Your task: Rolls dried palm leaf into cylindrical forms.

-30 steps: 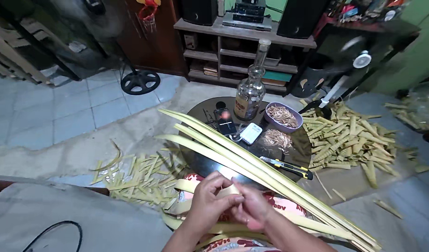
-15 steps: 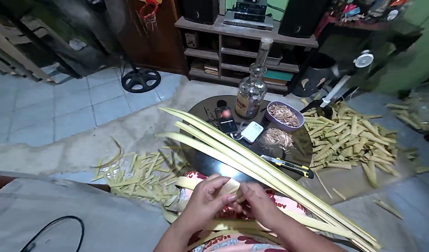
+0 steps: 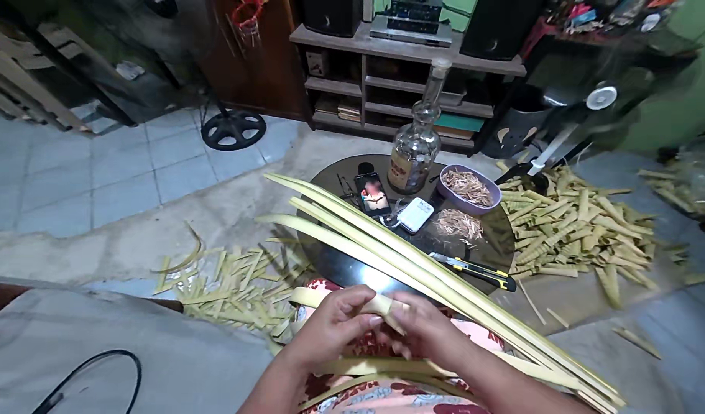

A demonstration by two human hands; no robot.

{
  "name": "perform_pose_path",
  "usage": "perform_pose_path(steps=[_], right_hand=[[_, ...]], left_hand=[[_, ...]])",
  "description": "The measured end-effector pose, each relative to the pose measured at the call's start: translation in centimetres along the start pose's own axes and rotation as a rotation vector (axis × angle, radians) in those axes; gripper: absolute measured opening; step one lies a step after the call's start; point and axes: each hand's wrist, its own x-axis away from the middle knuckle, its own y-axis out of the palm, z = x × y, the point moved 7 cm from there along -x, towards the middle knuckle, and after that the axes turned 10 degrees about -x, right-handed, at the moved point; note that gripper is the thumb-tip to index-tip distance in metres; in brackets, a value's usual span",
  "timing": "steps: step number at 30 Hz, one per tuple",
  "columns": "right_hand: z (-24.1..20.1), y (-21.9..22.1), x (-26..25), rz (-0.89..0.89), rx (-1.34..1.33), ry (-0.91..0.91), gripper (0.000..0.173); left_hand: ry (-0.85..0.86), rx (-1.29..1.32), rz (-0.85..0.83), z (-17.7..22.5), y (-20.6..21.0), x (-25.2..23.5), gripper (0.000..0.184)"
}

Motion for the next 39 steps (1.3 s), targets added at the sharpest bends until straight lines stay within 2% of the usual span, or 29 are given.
perform_pose_path(steps=[1, 2, 3, 4, 5, 6, 7, 8, 9, 10, 11, 13, 14, 15, 17, 18, 19, 21, 22, 25, 26, 27, 29, 30, 33, 34, 36, 37, 39], right_hand=[[-1.4, 0.0, -0.2, 0.06, 0.308, -0.154, 0.056], [-2.1, 0.2, 0.0, 0.097, 0.448, -0.243, 0.062], [-1.9, 0.2, 0.3, 0.099, 0.36, -0.213, 0.048], [-1.0, 0.1, 0.5, 0.076, 0.05, -0.061, 0.034], [0.2, 0.3, 0.5, 0.046, -0.295, 0.134, 0.037], [0.7, 0.4, 0.5, 0.028, -0.446, 0.227, 0.041], [0.2, 0.1, 0.2, 0.043, -0.307, 0.162, 0.037], [-1.1, -0.1, -0.2, 0.061, 0.005, -0.005, 0.033], [-2.3, 0.2, -0.4, 0.074, 0.331, -0.174, 0.042], [-2.8, 0.6, -0.3, 0.073, 0.514, -0.278, 0.05], [-2.5, 0.5, -0.1, 0.059, 0.469, -0.26, 0.047], [-0.4, 0.0, 0.0, 0.023, -0.134, 0.016, 0.04], [0.1, 0.0, 0.1, 0.021, -0.267, 0.09, 0.042], [-0.4, -0.3, 0.2, 0.039, -0.124, 0.028, 0.041], [-2.3, 0.2, 0.5, 0.069, 0.478, -0.243, 0.047], [-2.4, 0.3, 0.7, 0.077, 0.583, -0.286, 0.05], [-1.7, 0.0, 0.8, 0.069, 0.436, -0.205, 0.046], [0.5, -0.5, 0.7, 0.046, -0.145, 0.055, 0.042], [0.6, -0.5, 0.8, 0.057, -0.162, 0.068, 0.042], [-2.2, 0.1, 1.2, 0.102, 0.611, -0.285, 0.051], [-2.3, 0.1, 1.3, 0.099, 0.623, -0.29, 0.048], [-1.9, -0.2, 1.2, 0.086, 0.397, -0.178, 0.04], [-0.7, -0.3, 1.1, 0.095, -0.137, 0.087, 0.039], [-1.0, -0.2, 1.1, 0.105, -0.095, 0.074, 0.039], [-2.5, 0.3, 1.7, 0.093, 0.548, -0.201, 0.048], [-2.1, 0.1, 1.8, 0.101, 0.461, -0.157, 0.043], [-0.4, -0.5, 1.9, 0.119, -0.075, 0.09, 0.036], [-0.2, -0.7, 2.0, 0.129, -0.138, 0.127, 0.037], [-1.7, -0.7, 2.1, 0.129, 0.306, -0.055, 0.042]], left_hand=[[-0.007, -0.012, -0.003, 0.0, -0.2, 0.0, 0.011], [-0.015, -0.039, -0.016, 0.0, -0.3, 0.1, 0.012], [-0.021, -0.046, -0.037, 0.1, -0.4, 0.1, 0.014], [-0.028, -0.044, -0.059, 0.3, -0.4, 0.1, 0.015], [-0.042, -0.042, -0.076, 0.3, -0.3, 0.0, 0.015], [-0.062, -0.029, -0.081, 0.2, -0.3, 0.1, 0.013], [-0.078, -0.016, -0.079, 0.1, -0.3, 0.0, 0.013], [-0.087, -0.013, -0.074, 0.0, -0.5, 0.0, 0.013], [-0.091, -0.019, -0.072, 0.0, -0.7, -0.1, 0.014], [-0.089, -0.02, -0.074, 0.0, -0.7, 0.0, 0.014], [-0.086, -0.013, -0.082, 0.1, -0.7, 0.0, 0.015], [-0.075, 0.005, -0.093, 0.4, -0.8, -0.1, 0.015], [-0.077, 0.015, -0.099, 0.3, -0.7, -0.1, 0.015], [-0.075, 0.021, -0.102, 0.3, -0.7, -0.1, 0.014], [-0.08, 0.018, -0.101, 0.2, -0.9, -0.1, 0.014], [-0.088, 0.016, -0.102, 0.2, -1.0, -0.1, 0.014], [-0.095, 0.006, -0.107, 0.1, -1.0, -0.1, 0.014], [-0.09, -0.024, -0.105, -0.1, -1.1, -0.2, 0.014], [-0.087, -0.027, -0.107, -0.2, -1.0, -0.1, 0.013], [-0.081, -0.023, -0.099, 0.2, -1.4, -0.3, 0.014], [-0.086, -0.02, -0.095, 0.4, -1.5, -0.3, 0.015], [-0.097, -0.023, -0.09, 0.5, -1.5, -0.4, 0.016], [-0.151, -0.056, -0.079, 0.0, -1.2, -0.2, 0.016], [-0.188, -0.076, -0.084, -0.5, -0.9, 0.1, 0.015], [-0.227, -0.11, -0.113, -1.2, -0.3, 0.6, 0.016], [-0.228, -0.093, -0.122, -1.2, -0.1, 0.7, 0.016], [-0.232, -0.054, -0.13, -1.3, -0.1, 0.6, 0.016], [-0.234, -0.049, -0.129, -1.5, 0.0, 0.5, 0.016], [-0.243, -0.072, -0.125, -1.9, -0.4, 0.4, 0.017]])
